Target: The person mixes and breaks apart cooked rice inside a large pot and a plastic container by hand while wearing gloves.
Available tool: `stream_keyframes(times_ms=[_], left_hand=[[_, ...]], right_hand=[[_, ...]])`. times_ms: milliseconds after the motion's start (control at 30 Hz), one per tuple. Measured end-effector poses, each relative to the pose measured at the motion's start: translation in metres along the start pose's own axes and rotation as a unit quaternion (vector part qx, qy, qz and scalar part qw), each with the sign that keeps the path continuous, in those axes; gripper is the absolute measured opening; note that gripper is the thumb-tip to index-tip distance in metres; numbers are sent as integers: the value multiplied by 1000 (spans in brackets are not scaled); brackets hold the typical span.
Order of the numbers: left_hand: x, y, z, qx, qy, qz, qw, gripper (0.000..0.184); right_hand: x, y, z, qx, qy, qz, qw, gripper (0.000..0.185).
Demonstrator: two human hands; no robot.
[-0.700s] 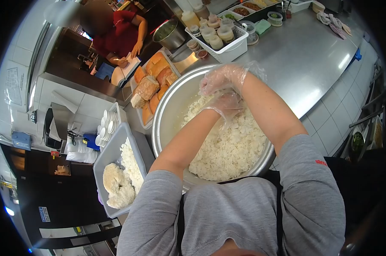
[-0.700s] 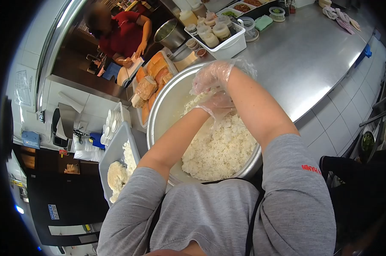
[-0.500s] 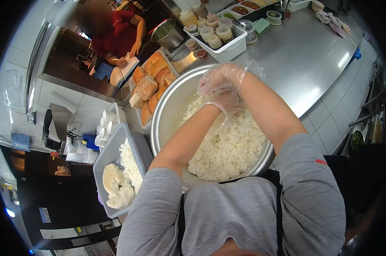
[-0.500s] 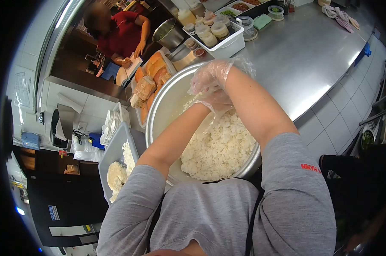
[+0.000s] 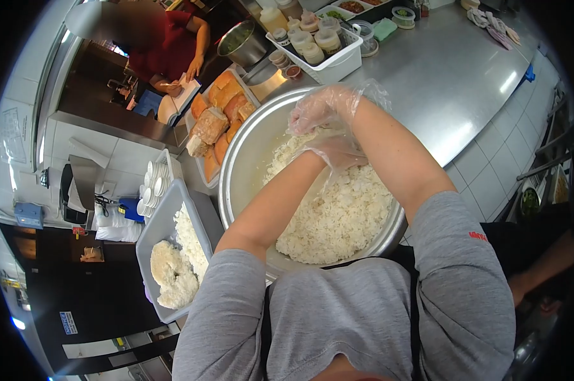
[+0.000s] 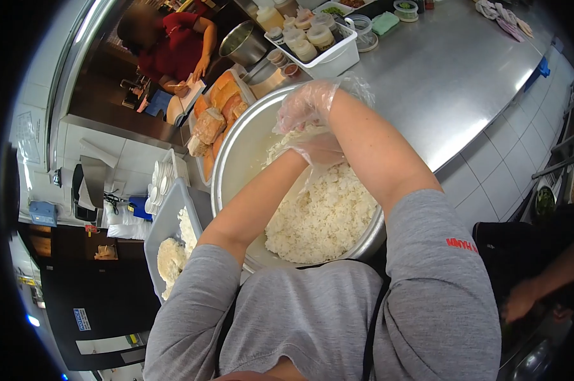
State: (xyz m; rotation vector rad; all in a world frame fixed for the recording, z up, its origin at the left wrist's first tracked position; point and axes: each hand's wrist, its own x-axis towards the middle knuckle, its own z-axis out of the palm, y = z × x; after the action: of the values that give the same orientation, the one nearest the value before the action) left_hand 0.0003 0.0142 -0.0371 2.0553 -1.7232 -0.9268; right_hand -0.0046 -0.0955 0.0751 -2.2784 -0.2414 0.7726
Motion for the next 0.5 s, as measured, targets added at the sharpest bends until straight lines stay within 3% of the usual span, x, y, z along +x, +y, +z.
stream_keyframes(times_ms=[67, 100, 200, 267, 400, 467, 500], left_hand=[[-8, 8, -4, 139, -60, 69, 986, 52], [-16, 17, -6, 129, -68, 70, 987, 52], [-41, 48, -12, 3, -122, 32, 992, 55], [-59, 61, -8, -33, -124, -140, 982, 55], [-90, 77, -26, 20, -142, -165, 976, 55], [-97, 80, -32, 156, -175, -117, 965, 55], [-98, 88, -39, 154, -176, -117, 965, 55]], right_hand=[[9, 8, 2, 13, -1, -21, 1000, 48], [15, 12, 2, 23, -8, -18, 1000, 48], [18, 17, 10, 71, -4, -45, 996, 50], [-2, 6, 8, 64, 38, -30, 997, 51], [-6, 4, 6, 62, 30, -26, 997, 50], [-5, 5, 7, 66, 33, -25, 997, 50], [-5, 5, 8, 70, 39, -25, 996, 49]])
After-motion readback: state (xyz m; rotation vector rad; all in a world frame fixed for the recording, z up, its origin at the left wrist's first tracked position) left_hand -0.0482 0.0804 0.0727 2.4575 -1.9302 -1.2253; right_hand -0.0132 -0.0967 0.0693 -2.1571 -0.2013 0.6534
